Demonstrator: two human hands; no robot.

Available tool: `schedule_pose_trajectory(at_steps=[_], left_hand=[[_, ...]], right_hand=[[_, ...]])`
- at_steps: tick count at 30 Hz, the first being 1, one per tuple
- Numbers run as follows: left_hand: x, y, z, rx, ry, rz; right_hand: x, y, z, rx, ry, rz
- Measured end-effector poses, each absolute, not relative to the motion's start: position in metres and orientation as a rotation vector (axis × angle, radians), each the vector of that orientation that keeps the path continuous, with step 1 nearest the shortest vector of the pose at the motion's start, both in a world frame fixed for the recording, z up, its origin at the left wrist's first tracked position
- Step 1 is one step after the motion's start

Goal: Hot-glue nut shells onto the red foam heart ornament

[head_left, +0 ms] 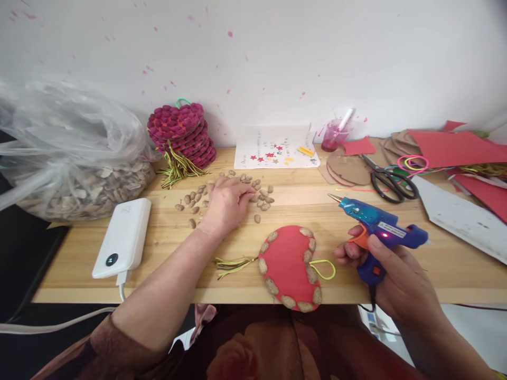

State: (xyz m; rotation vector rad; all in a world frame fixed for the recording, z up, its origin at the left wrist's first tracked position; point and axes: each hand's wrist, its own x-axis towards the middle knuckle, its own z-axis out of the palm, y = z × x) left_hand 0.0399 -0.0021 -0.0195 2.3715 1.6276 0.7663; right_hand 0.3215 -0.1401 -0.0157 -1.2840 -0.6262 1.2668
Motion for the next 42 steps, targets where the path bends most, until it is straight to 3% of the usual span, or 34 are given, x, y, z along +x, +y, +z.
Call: schedule_pose_trajectory(at_steps=[13,26,42], left_hand=[[0.008,0.007,-0.017,2.321,1.637,1.000],[0.006,0.005,-0.018,2.457,1.506,0.654],[0.014,0.003,-0.010,2.452,1.705,0.679]], right_hand=[[0.325,-0.141,-0.019,-1.333,-0.631,1.241],[0.325,-0.141,-0.019,-1.302,-0.635,1.270],[0.321,-0.143,-0.017,-1.211,-0.662,1.290]])
